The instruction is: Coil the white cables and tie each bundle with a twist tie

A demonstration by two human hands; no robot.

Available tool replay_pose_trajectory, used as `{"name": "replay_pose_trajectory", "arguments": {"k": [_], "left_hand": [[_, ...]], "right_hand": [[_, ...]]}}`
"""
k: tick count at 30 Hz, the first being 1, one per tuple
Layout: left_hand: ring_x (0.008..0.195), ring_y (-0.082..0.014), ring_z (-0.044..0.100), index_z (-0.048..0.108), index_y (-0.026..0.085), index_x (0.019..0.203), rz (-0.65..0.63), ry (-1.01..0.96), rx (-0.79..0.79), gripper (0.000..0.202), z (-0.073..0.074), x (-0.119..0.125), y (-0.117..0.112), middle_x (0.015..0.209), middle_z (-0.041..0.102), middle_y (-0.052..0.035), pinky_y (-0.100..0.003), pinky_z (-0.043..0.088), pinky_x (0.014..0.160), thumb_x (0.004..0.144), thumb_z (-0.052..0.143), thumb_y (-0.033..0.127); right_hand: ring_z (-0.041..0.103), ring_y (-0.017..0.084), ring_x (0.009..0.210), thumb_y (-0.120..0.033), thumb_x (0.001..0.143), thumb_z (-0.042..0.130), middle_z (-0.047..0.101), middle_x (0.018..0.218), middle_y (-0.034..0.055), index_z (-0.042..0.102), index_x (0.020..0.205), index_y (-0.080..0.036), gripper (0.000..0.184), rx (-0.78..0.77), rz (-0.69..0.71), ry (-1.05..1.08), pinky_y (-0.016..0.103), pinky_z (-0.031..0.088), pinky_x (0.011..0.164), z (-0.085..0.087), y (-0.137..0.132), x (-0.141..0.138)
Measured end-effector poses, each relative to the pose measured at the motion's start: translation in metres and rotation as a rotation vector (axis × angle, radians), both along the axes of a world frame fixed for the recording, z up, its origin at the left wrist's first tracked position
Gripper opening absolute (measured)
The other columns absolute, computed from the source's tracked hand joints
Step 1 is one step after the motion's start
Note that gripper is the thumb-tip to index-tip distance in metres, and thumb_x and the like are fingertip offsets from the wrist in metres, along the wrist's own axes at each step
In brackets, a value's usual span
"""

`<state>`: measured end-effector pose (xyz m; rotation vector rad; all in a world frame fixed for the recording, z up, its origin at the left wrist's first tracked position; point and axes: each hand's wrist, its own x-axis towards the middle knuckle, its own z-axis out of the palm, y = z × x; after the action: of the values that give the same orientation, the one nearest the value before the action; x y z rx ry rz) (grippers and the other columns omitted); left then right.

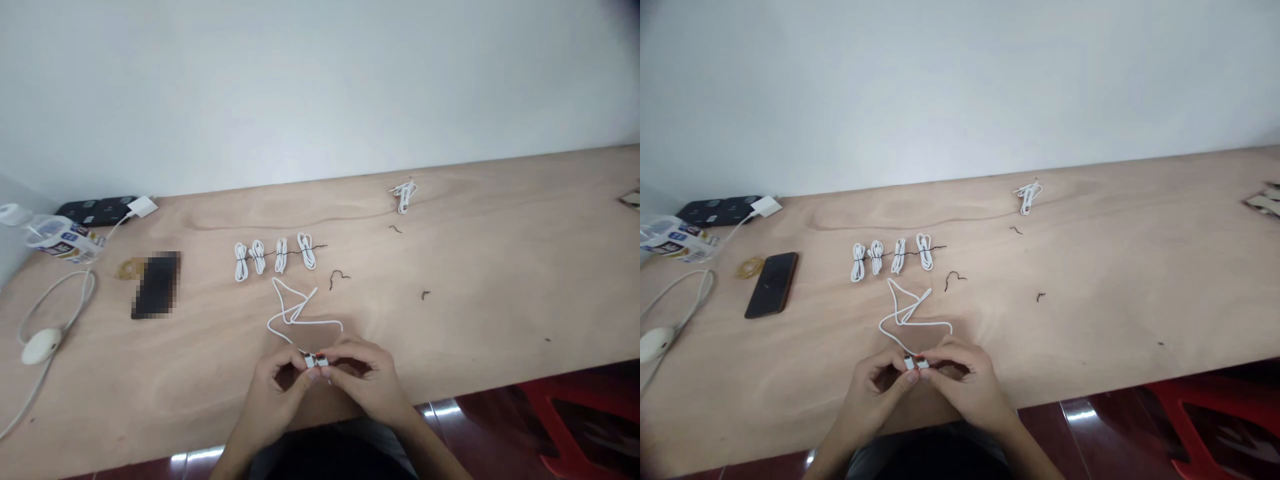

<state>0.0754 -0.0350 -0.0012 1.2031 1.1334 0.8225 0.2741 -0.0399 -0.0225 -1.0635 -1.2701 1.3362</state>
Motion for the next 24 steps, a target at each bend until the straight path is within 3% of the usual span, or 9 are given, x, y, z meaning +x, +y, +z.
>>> {"name": "replay_pose_trajectory", "arguments": {"k": [8,13,24], "left_hand": [[0.078,-0.0188,0.066,0.066,0.016,0.073,0.008,0.024,-0.065,0.033,0.011,0.003,0.005,0.079,0.072,-0.0048,-0.026,0.05,0.073,0.09,0.077,0.043],[0.077,-0.0186,0.067,0.066,0.017,0.073,0.003,0.015,-0.061,0.032,0.011,0.003,0.007,0.079,0.074,-0.0049,-0.026,0.051,0.073,0.09,0.078,0.042],[0.084,-0.0197,0.068,0.07,0.017,0.077,-0.016,-0.028,-0.038,0.024,0.001,-0.001,0.001,0.083,0.074,-0.0044,-0.027,0.052,0.079,0.09,0.08,0.035]], "right_hand": [[0.071,0.017,0.084,-0.022,0.089,0.084,0.074,0.094,0.0023,0.084,0.107,-0.031,0.021,-0.043,-0.014,0.066,0.028,0.06,0.074,-0.007,-0.001,-0.002],[0.071,0.017,0.077,-0.024,0.09,0.082,0.074,0.093,0.0032,0.083,0.108,-0.028,0.018,-0.073,-0.001,0.107,0.029,0.061,0.069,-0.005,-0.001,-0.003],[0.068,0.019,0.084,-0.028,0.094,0.078,0.071,0.09,0.005,0.083,0.099,-0.025,0.008,0.066,0.048,-0.066,0.03,0.057,0.074,0.007,0.001,0.001]]}}
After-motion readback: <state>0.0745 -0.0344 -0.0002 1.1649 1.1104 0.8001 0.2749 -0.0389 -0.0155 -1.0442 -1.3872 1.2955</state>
